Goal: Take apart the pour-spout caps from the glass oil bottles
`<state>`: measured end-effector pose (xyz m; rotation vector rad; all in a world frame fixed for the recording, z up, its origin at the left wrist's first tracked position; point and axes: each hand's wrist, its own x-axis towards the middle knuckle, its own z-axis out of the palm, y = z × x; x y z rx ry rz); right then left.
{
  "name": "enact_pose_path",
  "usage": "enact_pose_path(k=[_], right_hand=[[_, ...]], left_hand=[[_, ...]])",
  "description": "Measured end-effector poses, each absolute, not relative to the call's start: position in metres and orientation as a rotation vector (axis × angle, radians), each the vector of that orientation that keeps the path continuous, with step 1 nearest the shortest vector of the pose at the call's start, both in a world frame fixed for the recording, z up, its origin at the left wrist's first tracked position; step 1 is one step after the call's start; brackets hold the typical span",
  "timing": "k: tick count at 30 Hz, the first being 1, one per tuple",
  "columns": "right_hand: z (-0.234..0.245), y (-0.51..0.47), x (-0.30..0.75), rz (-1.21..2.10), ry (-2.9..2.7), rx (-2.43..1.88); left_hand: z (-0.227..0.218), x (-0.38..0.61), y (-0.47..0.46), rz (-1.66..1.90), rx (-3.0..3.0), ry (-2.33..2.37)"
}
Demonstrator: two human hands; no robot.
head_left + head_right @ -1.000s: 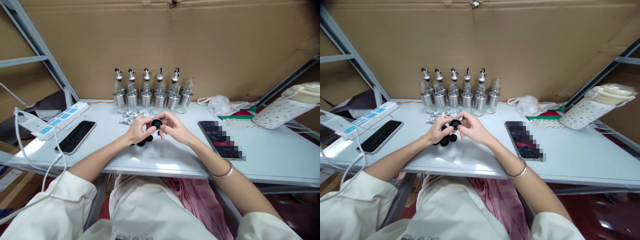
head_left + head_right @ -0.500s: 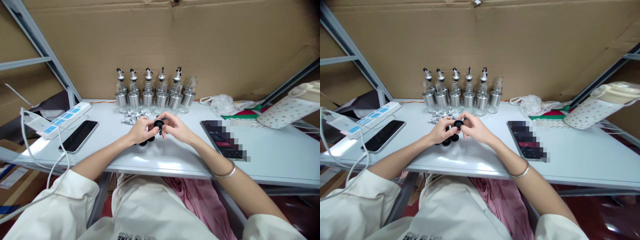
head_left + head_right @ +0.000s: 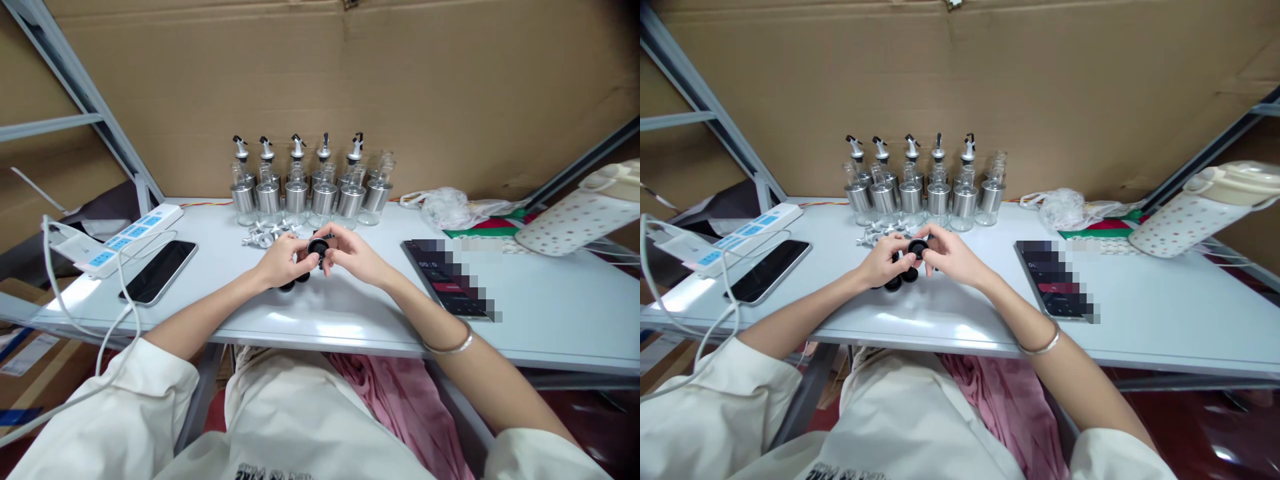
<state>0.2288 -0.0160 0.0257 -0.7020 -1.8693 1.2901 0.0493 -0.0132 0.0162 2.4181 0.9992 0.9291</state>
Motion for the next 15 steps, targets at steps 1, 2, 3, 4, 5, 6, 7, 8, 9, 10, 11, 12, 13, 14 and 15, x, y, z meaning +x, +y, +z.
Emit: enact_pose_path(k=[1, 2, 3, 4, 5, 6, 7, 8, 9, 10, 11, 12, 13, 14, 15], right_hand=[[0.0254, -0.0158, 0.2289, 1.29, -1.87, -0.701], [0.0251, -0.0156, 0.2291, 1.289, -1.872, -0.701], [0.0249, -0.0154, 0.2292, 1.29, -1.875, -0.704], [0.0247, -0.0152, 0.2293, 1.292, -1.877, -0.707], [0.0246, -0.0152, 0.2295, 1.293, -1.879, -0.709], [0.0246, -0.0152, 0.2295, 1.292, -1.877, -0.71], [0.0247, -0.0154, 0.2296, 1.287, -1.877, -0.712], [0.0249, -0.0157, 0.2296, 1.277, -1.879, -0.716], [0.0252, -0.0163, 0.2296, 1.264, -1.885, -0.721], [0.0257, -0.017, 0.2295, 1.249, -1.895, -0.727], [0.0263, -0.0178, 0.2293, 1.236, -1.905, -0.737], [0.027, -0.0187, 0.229, 1.225, -1.914, -0.748], [0.0278, -0.0197, 0.2287, 1.22, -1.918, -0.761], [0.0285, -0.0206, 0.2283, 1.218, -1.917, -0.772], [0.0292, -0.0215, 0.228, 1.22, -1.913, -0.782]], left_hand=[[0.0162, 0.0492, -0.0131, 0.928, 2.419, 0.997], [0.0161, 0.0491, -0.0131, 0.927, 2.421, 0.994], [0.016, 0.0491, -0.013, 0.925, 2.422, 0.991], [0.0158, 0.0491, -0.0128, 0.923, 2.423, 0.99], [0.0156, 0.0491, -0.0126, 0.921, 2.424, 0.991], [0.0154, 0.0491, -0.0124, 0.918, 2.425, 0.993], [0.0152, 0.0491, -0.0122, 0.914, 2.426, 0.996], [0.0151, 0.0491, -0.012, 0.909, 2.427, 1.002], [0.0151, 0.0491, -0.0119, 0.904, 2.429, 1.008], [0.0153, 0.049, -0.0118, 0.898, 2.43, 1.015], [0.0156, 0.0489, -0.0119, 0.893, 2.431, 1.023], [0.0161, 0.0488, -0.012, 0.89, 2.432, 1.03], [0.0167, 0.0487, -0.0123, 0.891, 2.434, 1.035], [0.0174, 0.0487, -0.0127, 0.89, 2.435, 1.039], [0.018, 0.0488, -0.0132, 0.89, 2.436, 1.04]])
